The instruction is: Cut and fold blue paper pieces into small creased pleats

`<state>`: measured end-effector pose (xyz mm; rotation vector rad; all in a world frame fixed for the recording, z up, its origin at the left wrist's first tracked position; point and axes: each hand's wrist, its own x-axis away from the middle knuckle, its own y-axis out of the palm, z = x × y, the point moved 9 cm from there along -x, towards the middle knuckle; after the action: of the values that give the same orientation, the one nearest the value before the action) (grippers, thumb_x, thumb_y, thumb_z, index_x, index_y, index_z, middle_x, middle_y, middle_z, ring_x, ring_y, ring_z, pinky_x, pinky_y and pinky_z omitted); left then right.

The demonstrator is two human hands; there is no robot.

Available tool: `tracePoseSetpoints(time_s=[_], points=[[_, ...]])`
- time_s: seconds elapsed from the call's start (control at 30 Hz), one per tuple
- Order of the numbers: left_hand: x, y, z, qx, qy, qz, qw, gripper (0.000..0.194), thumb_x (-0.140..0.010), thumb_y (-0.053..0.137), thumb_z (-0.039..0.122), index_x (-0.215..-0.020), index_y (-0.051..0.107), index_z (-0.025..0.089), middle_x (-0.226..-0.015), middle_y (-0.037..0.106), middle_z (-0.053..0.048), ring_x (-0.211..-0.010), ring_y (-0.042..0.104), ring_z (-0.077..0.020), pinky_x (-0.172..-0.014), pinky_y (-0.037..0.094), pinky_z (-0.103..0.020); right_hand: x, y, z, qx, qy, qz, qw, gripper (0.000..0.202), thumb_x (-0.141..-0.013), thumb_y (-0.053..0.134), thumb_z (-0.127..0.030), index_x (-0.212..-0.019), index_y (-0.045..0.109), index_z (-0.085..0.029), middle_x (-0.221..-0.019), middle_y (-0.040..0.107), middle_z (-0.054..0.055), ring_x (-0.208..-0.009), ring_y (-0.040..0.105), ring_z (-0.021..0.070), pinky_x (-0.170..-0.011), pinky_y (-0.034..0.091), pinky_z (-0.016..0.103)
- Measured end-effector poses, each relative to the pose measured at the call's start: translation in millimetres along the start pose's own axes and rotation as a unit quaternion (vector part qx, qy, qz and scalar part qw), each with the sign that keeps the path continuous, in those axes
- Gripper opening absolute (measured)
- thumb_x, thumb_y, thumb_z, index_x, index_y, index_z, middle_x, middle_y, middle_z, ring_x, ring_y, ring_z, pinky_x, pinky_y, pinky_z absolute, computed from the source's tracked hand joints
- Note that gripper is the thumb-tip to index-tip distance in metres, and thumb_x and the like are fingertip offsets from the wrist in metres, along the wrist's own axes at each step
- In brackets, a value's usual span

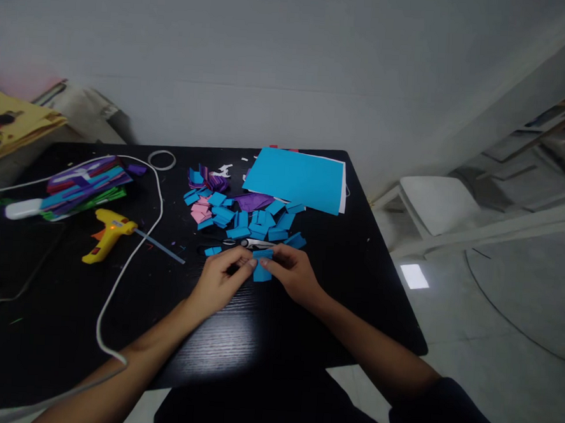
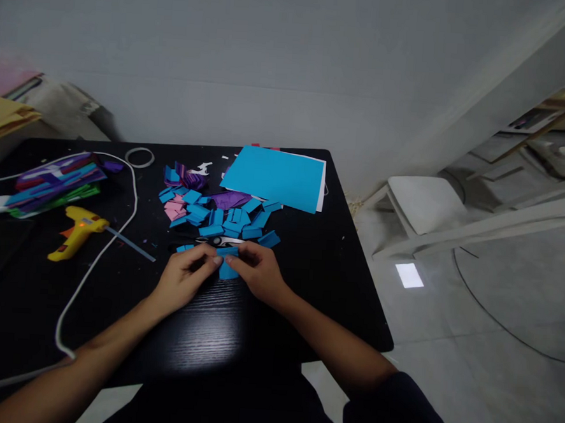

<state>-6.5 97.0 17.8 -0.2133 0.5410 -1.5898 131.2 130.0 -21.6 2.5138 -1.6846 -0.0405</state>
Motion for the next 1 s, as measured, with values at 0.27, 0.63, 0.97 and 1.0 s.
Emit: tracePoseSetpoints(time_s=[0.27, 0.63, 0.97, 1.0], points=[[1, -6.7, 3, -0.03, 0.053, 0.015, 0.998, 0.011, -0.094, 0.065, 0.026, -0.102, 0.068, 0.019, -0.086, 0.068, -0.002, -0.077, 0.065, -0.0157, -0.074, 0.052, -0.027, 2, 0, -3, 0.039, -0.021, 0.0, 0.999, 0.014, -0.083, 0.073, -0.032, -0.078, 0.071, -0.018, -0.072, 0.066, -0.001, -0.066, 0.058, 0.0141, -0.065, 0.047, 0.026], [-1, -7.6, 7, 0.043, 0.048, 0.033, 0.997, 0.005, -0.091, 0.073, 0.024, -0.091, 0.076, 0.02, -0.082, 0.071, -0.002, -0.076, 0.064, -0.0159, -0.07, 0.05, -0.027, 6, 5, -11, 0.124, -0.056, -0.015, 0.991, 0.015, -0.086, 0.071, -0.033, -0.081, 0.075, -0.019, -0.075, 0.07, 0.001, -0.069, 0.06, 0.0156, -0.066, 0.047, 0.027], [-1, -4.9, 4, 0.056, 0.031, 0.023, 0.998, 0.008, -0.092, 0.071, 0.025, -0.087, 0.074, 0.019, -0.081, 0.068, -0.002, -0.075, 0.062, -0.0158, -0.069, 0.048, -0.027, 7, 8, -12, 0.13, -0.044, -0.031, 0.99, 0.015, -0.087, 0.07, -0.031, -0.081, 0.076, -0.018, -0.075, 0.069, 0.001, -0.068, 0.059, 0.015, -0.065, 0.044, 0.027], [-1, -4.0, 4, 0.051, 0.034, 0.018, 0.998, 0.007, -0.092, 0.071, 0.025, -0.088, 0.074, 0.019, -0.082, 0.068, -0.002, -0.076, 0.063, -0.0159, -0.069, 0.049, -0.027, 7, 8, -11, 0.131, -0.041, -0.031, 0.99, 0.015, -0.087, 0.07, -0.031, -0.081, 0.076, -0.018, -0.075, 0.069, 0.001, -0.067, 0.059, 0.0148, -0.064, 0.044, 0.027]])
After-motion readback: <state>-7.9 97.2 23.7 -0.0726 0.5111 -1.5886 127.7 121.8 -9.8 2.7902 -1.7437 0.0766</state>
